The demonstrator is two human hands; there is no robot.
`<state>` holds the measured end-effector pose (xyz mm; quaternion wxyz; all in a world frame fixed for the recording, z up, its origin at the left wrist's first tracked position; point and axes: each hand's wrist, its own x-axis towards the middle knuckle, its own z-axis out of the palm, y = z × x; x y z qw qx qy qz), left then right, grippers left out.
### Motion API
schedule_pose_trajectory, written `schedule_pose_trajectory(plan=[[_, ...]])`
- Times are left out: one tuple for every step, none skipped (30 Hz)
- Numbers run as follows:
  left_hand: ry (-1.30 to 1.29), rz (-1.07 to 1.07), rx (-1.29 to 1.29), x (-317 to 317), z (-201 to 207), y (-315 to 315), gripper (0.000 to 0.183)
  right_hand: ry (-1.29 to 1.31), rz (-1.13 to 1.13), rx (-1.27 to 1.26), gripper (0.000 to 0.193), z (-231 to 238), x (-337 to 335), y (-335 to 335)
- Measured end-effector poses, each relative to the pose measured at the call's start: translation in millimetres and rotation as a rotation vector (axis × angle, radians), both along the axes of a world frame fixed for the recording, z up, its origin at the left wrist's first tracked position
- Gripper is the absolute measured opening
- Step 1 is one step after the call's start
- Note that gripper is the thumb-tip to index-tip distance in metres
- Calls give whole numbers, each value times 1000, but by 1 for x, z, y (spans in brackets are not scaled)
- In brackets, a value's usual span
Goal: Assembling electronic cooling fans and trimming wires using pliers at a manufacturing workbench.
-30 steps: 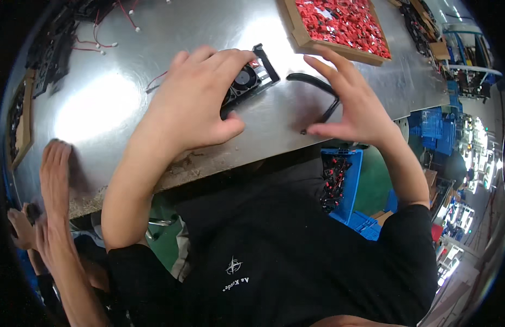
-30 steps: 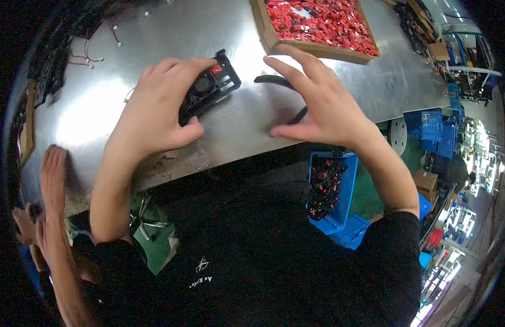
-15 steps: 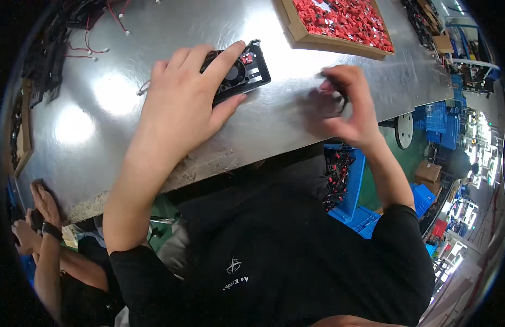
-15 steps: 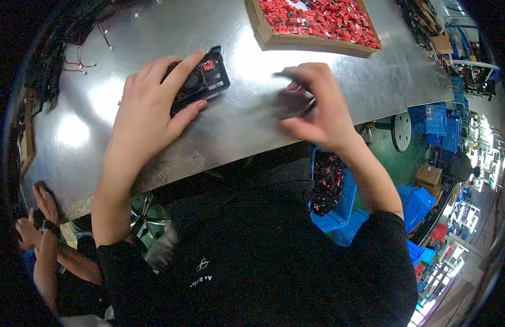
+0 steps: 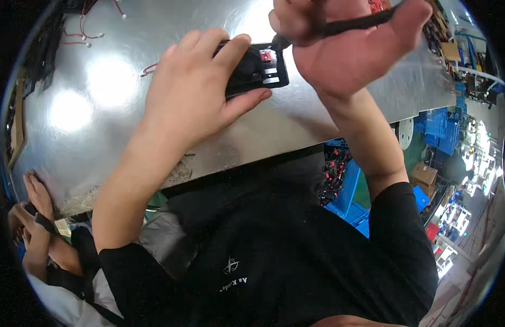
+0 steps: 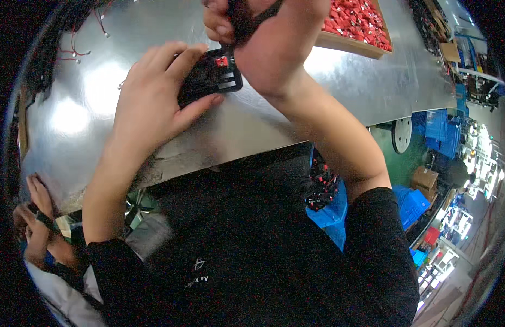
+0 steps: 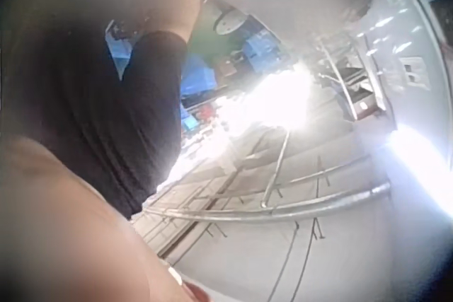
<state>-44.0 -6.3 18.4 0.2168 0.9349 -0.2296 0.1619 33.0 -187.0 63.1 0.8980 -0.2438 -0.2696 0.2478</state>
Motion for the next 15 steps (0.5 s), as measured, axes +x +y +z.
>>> schedule_pose_trajectory(plan=[[15, -6, 7, 0, 0, 1, 61, 109, -157, -39, 114, -1, -11, 8], [29, -11, 14, -1, 1, 2, 59, 217, -314, -81, 111, 0, -21, 15], [35, -2, 9, -1, 2, 2, 59, 276, -365, -91, 109, 3, -26, 18], [63, -15, 7, -1, 3, 1, 62, 280, -357, -97, 109, 2, -30, 21], [91, -29, 6, -1, 3, 1, 64, 120, -514, -430, 109, 1, -32, 24], [95, -23, 4, -2, 4, 2, 64, -52, -664, -758, 109, 0, -34, 27], [103, -26, 10, -2, 5, 2, 65, -52, -635, -710, 108, -4, -32, 22], [110, -30, 16, -2, 5, 3, 65, -51, -630, -712, 108, -5, -33, 24], [112, -31, 12, -2, 3, 3, 65, -67, -633, -727, 107, -4, -35, 25], [100, -30, 11, -2, 2, 4, 65, -83, -638, -741, 105, -4, -37, 26], [88, -29, 10, -3, 1, 4, 66, -84, -638, -745, 105, -7, -34, 23], [82, -25, 7, -3, 0, 3, 66, 124, -500, -363, 103, -12, -28, 20], [69, -18, -1, -3, -1, 3, 66, 321, -346, 19, 102, -14, -23, 17], [56, -9, -10, -3, -1, 3, 66, 315, -341, 17, 102, -12, -24, 13], [57, 0, -11, -4, -2, 2, 66, 265, -394, -42, 101, -10, -30, 11]])
